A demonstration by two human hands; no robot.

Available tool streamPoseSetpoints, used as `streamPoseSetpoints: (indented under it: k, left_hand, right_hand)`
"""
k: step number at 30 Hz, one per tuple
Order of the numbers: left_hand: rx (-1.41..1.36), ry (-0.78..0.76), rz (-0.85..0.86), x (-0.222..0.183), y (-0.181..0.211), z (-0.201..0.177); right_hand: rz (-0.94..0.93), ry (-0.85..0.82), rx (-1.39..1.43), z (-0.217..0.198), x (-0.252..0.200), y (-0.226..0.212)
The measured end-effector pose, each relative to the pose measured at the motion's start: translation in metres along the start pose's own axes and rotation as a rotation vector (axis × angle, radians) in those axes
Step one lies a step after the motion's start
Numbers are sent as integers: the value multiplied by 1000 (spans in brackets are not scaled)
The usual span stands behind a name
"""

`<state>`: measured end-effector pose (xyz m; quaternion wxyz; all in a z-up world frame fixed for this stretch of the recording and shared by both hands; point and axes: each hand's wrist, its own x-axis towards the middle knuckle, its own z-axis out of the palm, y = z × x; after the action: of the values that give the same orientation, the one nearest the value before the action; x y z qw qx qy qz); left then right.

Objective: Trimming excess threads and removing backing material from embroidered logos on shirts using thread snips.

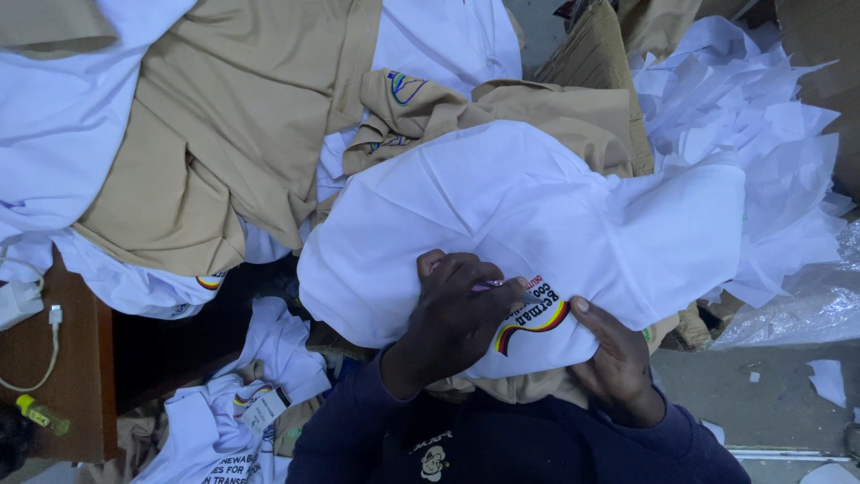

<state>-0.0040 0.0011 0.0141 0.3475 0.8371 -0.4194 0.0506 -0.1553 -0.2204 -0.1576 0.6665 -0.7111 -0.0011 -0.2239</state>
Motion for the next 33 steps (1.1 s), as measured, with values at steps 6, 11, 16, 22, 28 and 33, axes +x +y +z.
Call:
streamPoseSetpoints:
  k: [6, 11, 16, 22, 28, 33]
  left_hand:
    - [51, -35, -9, 1, 2, 0]
    - [-136, 1, -34, 5, 1, 0]
    - [-165, 54, -21, -1, -5, 6]
    - [-169, 80, 20, -6, -8, 11]
    - [-192, 124, -41, -1, -4, 16]
    - [-298, 282, -147, 3, 5, 23]
  right_hand:
    - [-128, -148, -322, -13, 11, -15]
    - [-155, -148, -283, -12, 14, -16]
    - [-119, -166, -422, -23, 2, -3]
    - [-105, -98, -182, -13, -1, 8]
    - [673, -10, 719, 22, 37, -52]
    - [740, 2, 665, 52, 51, -64]
